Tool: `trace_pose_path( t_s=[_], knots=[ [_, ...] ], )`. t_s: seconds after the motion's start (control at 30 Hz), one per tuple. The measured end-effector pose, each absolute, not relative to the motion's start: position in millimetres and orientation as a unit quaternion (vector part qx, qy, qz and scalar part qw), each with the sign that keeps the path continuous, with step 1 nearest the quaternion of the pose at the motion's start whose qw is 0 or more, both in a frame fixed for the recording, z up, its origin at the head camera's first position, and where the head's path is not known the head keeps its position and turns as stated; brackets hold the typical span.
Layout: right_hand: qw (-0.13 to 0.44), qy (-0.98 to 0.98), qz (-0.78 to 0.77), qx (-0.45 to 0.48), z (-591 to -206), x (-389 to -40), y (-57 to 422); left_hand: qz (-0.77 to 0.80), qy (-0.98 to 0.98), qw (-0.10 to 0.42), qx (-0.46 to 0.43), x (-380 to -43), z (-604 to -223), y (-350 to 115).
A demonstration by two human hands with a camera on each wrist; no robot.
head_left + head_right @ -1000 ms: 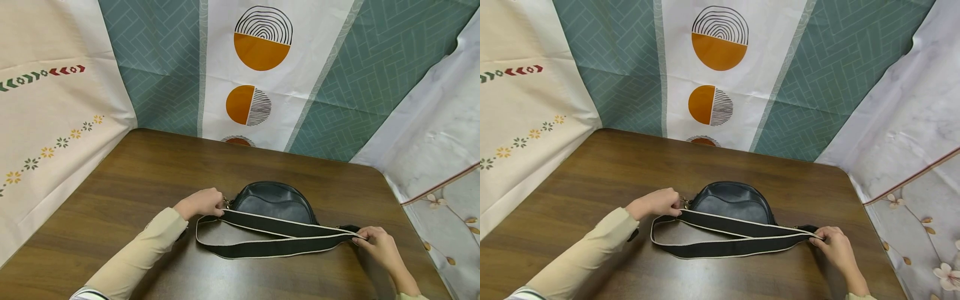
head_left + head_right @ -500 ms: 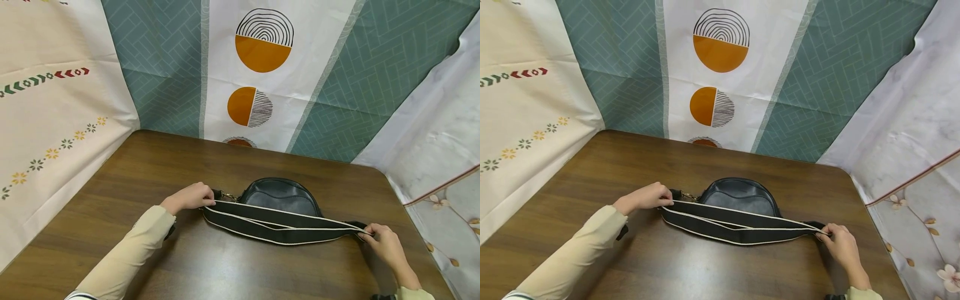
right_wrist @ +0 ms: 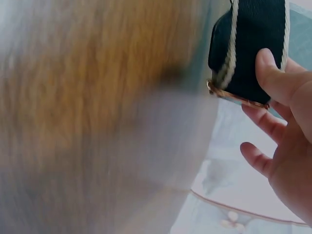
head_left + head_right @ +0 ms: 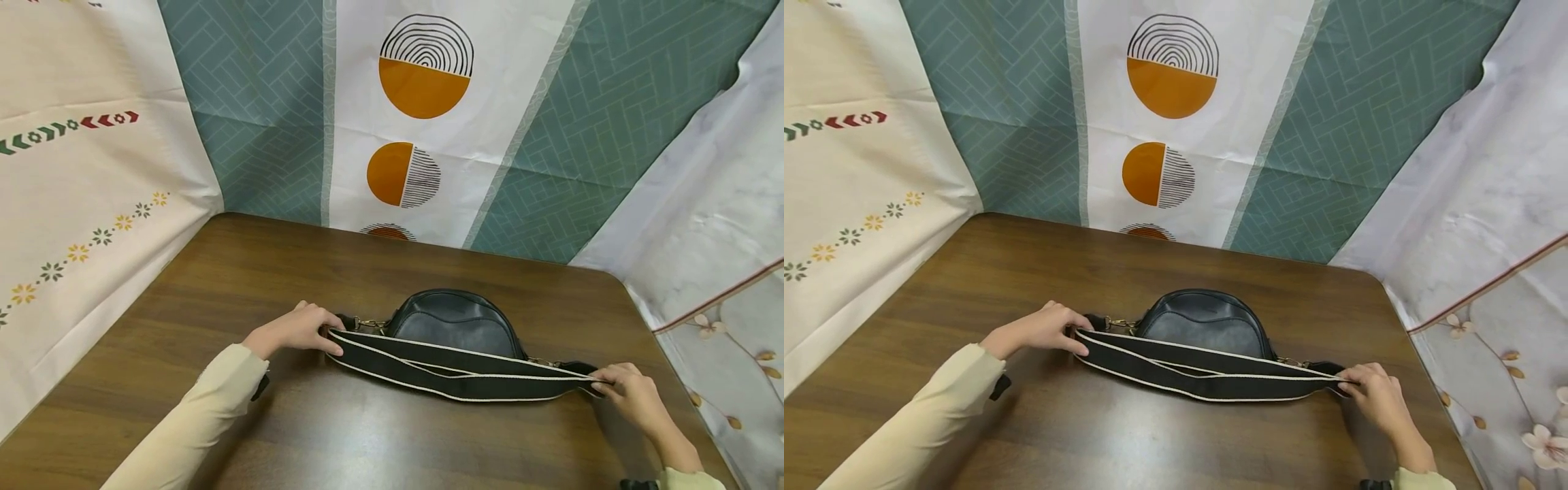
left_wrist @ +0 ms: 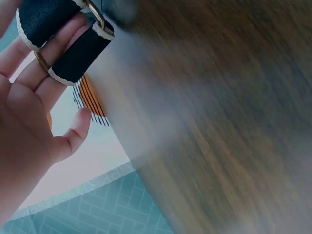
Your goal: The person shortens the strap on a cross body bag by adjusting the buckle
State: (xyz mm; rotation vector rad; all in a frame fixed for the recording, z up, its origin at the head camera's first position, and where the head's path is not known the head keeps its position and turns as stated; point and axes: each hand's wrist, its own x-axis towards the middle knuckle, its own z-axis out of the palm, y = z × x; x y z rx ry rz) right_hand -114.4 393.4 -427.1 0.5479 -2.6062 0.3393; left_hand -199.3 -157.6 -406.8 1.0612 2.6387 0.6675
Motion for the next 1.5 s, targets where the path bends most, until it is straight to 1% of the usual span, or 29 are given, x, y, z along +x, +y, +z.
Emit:
trace_pose_path(
  t_s=[0.13,0.4,0.6,0.87,1.03,1.4,1.5],
  knots=[
    [0.200,-0.950,0.118,0.209,-430,-111,398,0.229,0.894,0.100,0.373,-197,-407,-159],
    [0.148,-0.960,0.104,0.214,-426,-99,397,0.206,0.883,0.099,0.409,-191,-408,-160],
    [0.127,-0.962,0.099,0.221,-422,-95,394,0.209,0.880,0.120,0.410,-184,-402,-159],
    [0.096,-0.973,0.096,0.189,-420,-89,386,0.221,0.880,0.150,0.392,-171,-398,-159],
    [0.099,-0.971,0.113,0.184,-420,-88,383,0.244,0.875,0.164,0.385,-168,-398,-160],
    [0.125,-0.969,0.114,0.178,-422,-89,384,0.254,0.871,0.160,0.389,-162,-401,-159],
    [0.139,-0.966,0.119,0.183,-422,-90,383,0.242,0.877,0.152,0.387,-161,-400,-161]
  ],
)
